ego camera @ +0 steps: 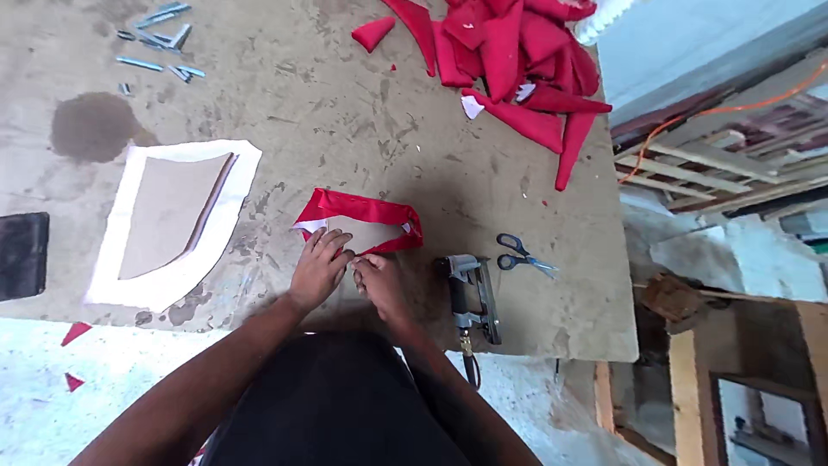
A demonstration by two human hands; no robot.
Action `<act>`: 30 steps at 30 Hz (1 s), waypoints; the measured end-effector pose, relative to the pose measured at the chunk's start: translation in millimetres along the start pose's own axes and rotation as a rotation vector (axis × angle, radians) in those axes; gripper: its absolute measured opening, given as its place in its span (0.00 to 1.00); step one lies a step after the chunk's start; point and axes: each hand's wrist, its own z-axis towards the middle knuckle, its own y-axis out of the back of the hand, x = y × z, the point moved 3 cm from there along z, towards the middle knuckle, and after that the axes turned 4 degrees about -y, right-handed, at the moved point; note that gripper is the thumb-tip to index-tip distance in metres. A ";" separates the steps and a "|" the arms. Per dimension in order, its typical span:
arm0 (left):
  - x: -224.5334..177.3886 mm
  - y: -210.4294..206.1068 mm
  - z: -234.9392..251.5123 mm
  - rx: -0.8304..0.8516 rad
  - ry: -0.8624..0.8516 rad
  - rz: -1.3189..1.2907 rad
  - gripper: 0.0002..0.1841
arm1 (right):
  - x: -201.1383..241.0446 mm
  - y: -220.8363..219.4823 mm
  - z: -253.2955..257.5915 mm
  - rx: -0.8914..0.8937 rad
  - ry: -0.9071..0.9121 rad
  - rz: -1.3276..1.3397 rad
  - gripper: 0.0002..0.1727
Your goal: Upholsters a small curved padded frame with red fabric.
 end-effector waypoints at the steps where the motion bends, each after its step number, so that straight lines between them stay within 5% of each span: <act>1: 0.3 -1.8 1.5 -0.010 0.006 0.007 0.10 | 12.5 9.7 -4.1 0.031 0.041 -0.152 0.16; 6: 5.2 -12.4 4.8 -0.037 0.049 0.039 0.10 | 85.7 45.1 47.6 0.039 0.152 -1.070 0.23; 10: 12.5 -15.0 6.4 -0.080 0.014 -0.037 0.09 | 105.4 23.1 90.6 0.230 0.014 -1.562 0.17; 21: 38.7 -9.6 21.1 -0.134 0.016 -0.363 0.10 | 107.6 2.9 110.1 0.247 -0.154 -1.580 0.13; 27: 52.8 -6.8 45.3 0.037 0.266 -0.339 0.07 | 107.5 6.1 108.9 0.258 -0.098 -1.567 0.10; 30: 56.4 -4.3 64.3 0.151 0.237 -0.232 0.11 | 106.4 11.4 100.8 0.233 -0.056 -1.523 0.13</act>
